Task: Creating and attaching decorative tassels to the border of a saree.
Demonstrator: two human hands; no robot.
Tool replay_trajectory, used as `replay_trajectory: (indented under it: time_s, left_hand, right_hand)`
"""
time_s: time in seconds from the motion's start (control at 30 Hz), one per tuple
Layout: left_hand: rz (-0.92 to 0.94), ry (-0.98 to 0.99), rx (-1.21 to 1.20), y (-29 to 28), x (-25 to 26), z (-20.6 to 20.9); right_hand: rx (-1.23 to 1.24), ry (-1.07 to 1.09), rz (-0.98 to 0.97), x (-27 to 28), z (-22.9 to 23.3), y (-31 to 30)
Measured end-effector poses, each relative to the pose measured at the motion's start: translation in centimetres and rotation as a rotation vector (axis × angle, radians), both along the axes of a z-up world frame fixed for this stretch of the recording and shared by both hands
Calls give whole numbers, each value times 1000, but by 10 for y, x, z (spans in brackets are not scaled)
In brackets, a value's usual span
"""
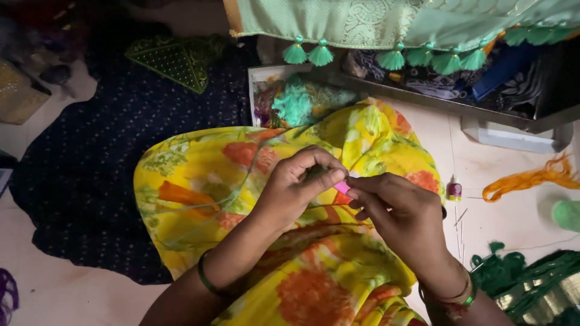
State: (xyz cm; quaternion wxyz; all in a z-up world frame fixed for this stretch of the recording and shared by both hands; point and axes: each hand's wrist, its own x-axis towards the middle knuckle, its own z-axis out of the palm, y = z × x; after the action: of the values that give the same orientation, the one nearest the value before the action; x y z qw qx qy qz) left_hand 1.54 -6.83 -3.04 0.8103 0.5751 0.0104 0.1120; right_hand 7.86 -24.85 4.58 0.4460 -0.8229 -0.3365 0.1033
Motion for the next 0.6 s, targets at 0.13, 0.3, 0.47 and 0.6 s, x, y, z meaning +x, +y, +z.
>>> replay_trajectory:
  time_s: [0.13,0.3,0.47,0.6]
  left_hand:
    - [11,-84,-5,-1,0,-1]
    - [38,-113,14,-1,1,-3]
    - [43,-102,26,-2,-1,2]
    - [54,-66,7,-2,-1,8]
  right_hand:
    - [-14,59,-30,-2,1,2]
    - [15,-49,0,-4,7,5]
    - [1,-193,-8,-8,9,8]
    - [8,-286,-14,-8,7,9]
